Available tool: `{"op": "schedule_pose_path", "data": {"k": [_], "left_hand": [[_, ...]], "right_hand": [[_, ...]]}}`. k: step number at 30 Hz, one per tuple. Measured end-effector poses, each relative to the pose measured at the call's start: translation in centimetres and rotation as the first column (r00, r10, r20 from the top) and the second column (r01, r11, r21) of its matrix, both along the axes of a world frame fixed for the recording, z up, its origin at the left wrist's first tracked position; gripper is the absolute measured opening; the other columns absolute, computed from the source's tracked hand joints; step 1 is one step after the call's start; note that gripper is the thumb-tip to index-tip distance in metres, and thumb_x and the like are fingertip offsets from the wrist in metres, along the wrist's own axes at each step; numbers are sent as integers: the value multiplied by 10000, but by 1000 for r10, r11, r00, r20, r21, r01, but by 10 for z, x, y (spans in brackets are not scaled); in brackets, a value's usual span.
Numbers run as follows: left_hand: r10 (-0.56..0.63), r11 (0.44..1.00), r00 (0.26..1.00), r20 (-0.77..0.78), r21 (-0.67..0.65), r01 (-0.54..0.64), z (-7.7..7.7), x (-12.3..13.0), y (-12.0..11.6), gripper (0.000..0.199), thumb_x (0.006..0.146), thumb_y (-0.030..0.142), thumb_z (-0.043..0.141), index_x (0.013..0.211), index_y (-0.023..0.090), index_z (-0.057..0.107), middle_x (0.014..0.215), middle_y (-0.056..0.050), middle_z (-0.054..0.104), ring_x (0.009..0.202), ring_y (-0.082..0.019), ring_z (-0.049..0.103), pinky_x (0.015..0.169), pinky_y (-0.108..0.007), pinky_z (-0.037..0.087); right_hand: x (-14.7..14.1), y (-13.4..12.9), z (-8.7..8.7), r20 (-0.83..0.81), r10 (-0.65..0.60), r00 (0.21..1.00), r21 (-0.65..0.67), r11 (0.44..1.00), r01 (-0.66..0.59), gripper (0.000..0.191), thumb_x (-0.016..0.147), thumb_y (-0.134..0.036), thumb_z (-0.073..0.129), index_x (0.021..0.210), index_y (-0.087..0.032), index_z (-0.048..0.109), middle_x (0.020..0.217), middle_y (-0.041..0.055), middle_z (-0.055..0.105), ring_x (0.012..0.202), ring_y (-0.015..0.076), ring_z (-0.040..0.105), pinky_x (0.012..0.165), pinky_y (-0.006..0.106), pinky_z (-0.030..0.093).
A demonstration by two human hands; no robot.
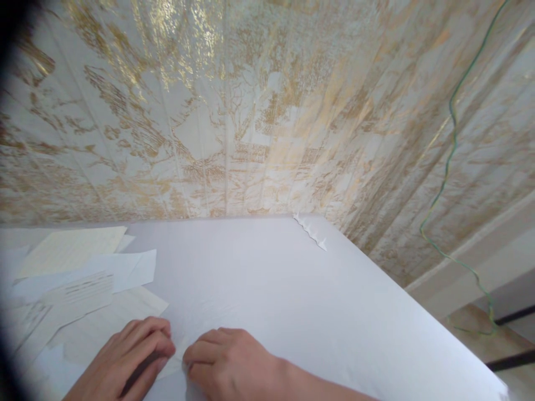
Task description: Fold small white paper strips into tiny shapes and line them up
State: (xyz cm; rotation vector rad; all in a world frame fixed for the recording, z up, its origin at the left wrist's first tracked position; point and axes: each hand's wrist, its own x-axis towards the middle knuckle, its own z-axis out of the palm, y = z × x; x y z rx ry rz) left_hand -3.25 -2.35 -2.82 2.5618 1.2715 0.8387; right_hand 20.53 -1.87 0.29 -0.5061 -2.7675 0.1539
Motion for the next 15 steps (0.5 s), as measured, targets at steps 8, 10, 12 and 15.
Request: {"op": "schedule_pose_path", "data": {"k": [8,10,12,15], "left_hand": [[-69,962,986,-149,251,106,-11,-11,4,98,925,346,598,1000,295,638,1145,25,730,1026,-190,638,879,-312,490],[-64,960,988,-144,260,100,-10,-10,3,75,931,332,585,963,291,638,1123,27,734,1017,-194,637,878,-323,476],[-61,957,989,-135,275,97,-9,-9,3,90,945,323,557,933,286,639,1097,25,737,1006,-197,635,874,-330,462],[-67,948,990,-125,301,102,-7,-9,3,110,956,322,538,943,286,641,1066,25,741,985,-198,634,865,-329,451]], "right_hand": [[-6,1,-10,-85,-107,991,66,991,113,213,888,-138,587,1100,-159,580,1007,44,685,837,182,577,751,297,471],[-10,0,-13,-86,-128,988,154,978,140,132,899,-180,614,1029,-160,595,933,31,673,797,180,563,675,303,446],[-11,-2,-16,-89,-121,989,246,959,139,48,904,-186,633,924,-159,598,836,14,642,737,169,544,593,300,398],[-8,-2,-18,-77,-74,994,303,948,94,151,905,-189,644,779,-175,562,767,-5,613,662,147,513,532,300,334]]}}
